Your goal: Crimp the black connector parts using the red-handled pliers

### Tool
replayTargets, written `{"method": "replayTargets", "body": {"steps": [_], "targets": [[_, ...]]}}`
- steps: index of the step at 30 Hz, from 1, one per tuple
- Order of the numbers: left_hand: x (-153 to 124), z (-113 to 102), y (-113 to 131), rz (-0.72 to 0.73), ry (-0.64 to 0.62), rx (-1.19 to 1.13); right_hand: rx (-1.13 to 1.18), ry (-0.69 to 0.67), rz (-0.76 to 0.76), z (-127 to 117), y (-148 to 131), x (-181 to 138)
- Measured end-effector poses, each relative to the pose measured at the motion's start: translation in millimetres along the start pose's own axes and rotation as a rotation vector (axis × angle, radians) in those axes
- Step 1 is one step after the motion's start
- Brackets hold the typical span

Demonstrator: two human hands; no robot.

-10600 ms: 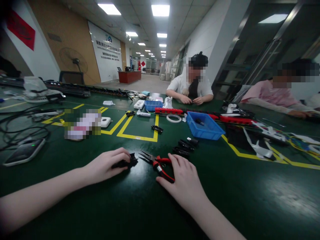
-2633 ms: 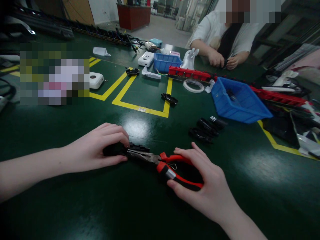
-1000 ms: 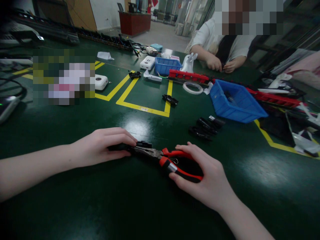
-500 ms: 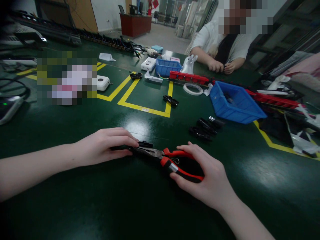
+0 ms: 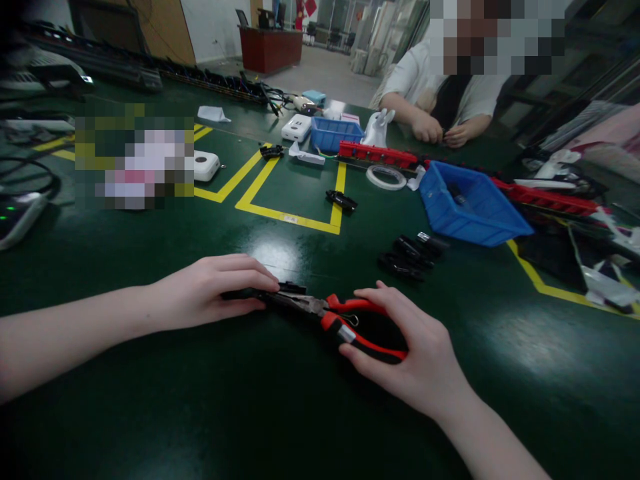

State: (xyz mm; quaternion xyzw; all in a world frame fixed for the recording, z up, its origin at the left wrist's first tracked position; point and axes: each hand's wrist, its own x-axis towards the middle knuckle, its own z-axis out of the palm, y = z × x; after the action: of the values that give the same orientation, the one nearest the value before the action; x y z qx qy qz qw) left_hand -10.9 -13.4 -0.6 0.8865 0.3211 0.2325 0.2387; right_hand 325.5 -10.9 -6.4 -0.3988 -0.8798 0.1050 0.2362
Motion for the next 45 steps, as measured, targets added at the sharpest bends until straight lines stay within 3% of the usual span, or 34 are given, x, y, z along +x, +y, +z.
{"method": "replayTargets", "body": {"steps": [9,17,23,45], "targets": [[-0.7,0.1,-0.3,0.022,0.009,0.013,0.000,-0.004,-0.014,-0.2,3.1,-0.3],[-0.7,3.6,3.7,0.057,0.045,0.059,-0.016,0.021,-0.081,-7.7,-11.0,6.6],[-3.0,6.8,1.5,0.086,0.038,0.114,0.040,-0.060,-0.001,-14.5,-18.9,8.0],[-4.2,6.1,7.1,0.073,0.015,0.150,0.036,-0.107,0.025,-16.8,-19.8,6.4]]}}
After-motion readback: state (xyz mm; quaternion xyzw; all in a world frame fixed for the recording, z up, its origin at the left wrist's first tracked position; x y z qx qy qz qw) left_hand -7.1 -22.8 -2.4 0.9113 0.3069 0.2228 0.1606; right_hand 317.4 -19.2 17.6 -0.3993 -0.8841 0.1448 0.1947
